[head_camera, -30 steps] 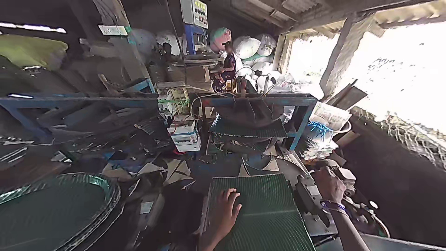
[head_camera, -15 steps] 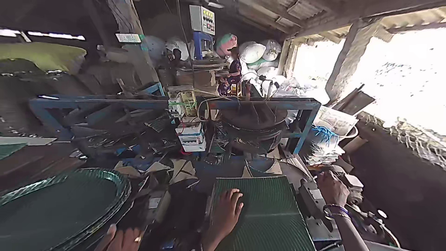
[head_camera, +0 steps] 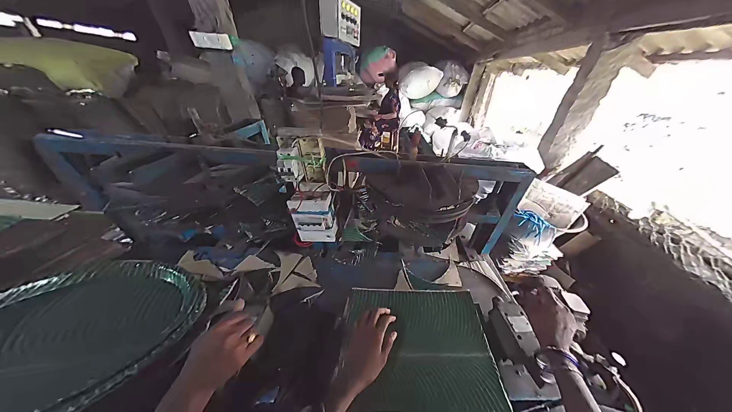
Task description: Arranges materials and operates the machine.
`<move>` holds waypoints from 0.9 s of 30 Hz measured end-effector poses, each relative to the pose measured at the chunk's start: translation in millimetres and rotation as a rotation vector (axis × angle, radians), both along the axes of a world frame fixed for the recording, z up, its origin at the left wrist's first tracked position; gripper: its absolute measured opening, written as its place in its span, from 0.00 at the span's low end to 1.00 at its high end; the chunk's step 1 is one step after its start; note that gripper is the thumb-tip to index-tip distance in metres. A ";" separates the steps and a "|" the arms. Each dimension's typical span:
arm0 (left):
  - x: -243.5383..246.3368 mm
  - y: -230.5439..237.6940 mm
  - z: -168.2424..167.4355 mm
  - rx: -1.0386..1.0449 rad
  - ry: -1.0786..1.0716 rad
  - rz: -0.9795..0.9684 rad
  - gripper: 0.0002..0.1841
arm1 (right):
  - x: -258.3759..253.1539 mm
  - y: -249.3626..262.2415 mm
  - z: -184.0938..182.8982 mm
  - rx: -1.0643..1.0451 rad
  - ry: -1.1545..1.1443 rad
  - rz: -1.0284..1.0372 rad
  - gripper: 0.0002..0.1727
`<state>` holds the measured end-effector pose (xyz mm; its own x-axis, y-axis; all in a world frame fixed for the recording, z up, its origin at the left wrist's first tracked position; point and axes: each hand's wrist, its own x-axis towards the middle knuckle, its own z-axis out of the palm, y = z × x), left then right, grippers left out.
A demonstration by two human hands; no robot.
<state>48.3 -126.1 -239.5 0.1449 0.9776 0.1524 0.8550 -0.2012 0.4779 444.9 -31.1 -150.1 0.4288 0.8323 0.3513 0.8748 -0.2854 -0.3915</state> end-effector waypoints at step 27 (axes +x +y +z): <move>-9.0 0.6 -0.2 -0.004 -0.068 -0.046 0.20 | 25.5 -103.0 -2.6 -0.105 0.018 0.013 0.14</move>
<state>39.3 -125.5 -239.7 0.1795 0.9707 0.1599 0.8103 -0.2380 0.5356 470.4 -134.1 -152.7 0.4234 0.8695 0.2544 0.8719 -0.3148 -0.3752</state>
